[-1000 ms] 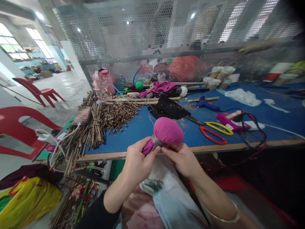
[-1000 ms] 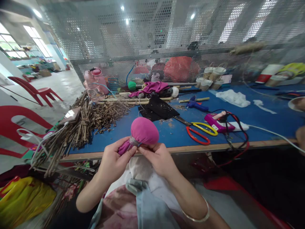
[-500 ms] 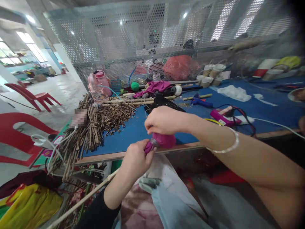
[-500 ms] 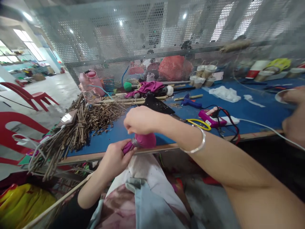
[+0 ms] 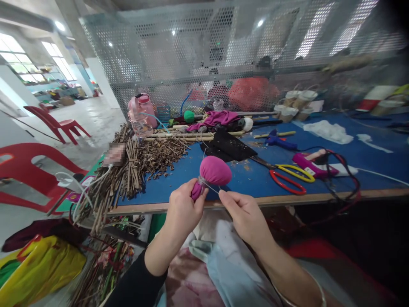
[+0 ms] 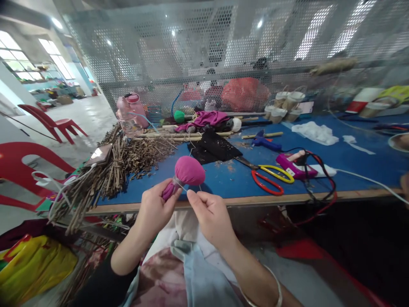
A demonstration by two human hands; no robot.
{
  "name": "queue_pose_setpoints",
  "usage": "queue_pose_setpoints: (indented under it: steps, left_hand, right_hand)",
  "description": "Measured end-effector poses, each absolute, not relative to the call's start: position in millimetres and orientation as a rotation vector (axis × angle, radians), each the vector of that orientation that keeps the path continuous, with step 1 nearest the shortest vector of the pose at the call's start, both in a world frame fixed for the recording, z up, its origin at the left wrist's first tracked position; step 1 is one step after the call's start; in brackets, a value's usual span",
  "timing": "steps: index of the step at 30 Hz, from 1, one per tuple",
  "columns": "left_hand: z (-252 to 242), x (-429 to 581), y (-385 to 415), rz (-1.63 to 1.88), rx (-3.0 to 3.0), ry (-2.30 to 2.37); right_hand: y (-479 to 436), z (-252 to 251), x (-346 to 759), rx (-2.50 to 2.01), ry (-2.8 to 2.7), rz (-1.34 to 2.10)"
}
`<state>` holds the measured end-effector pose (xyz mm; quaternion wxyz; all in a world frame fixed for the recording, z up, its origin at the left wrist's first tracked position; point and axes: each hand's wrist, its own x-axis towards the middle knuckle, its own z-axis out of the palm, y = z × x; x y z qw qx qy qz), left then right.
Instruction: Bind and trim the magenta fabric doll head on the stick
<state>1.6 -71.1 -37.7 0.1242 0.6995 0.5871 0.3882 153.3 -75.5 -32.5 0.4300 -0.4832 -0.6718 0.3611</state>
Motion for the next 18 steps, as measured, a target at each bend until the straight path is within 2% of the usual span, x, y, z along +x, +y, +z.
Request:
queue_pose_setpoints:
  steps: [5,13,18]
  left_hand:
    - [-33,4,-73,1.166,1.999,1.641]
    - [-30,1,-75,1.289,1.717,1.456]
    - [-31,0,-78,1.206,1.483,1.194]
  right_hand:
    - [-89,-34,140,-1.077,-1.570,0.821]
    - [-77,-46,147,-1.214,-1.510,0.678]
    - [-62,-55,154,-1.171,-1.584,0.889]
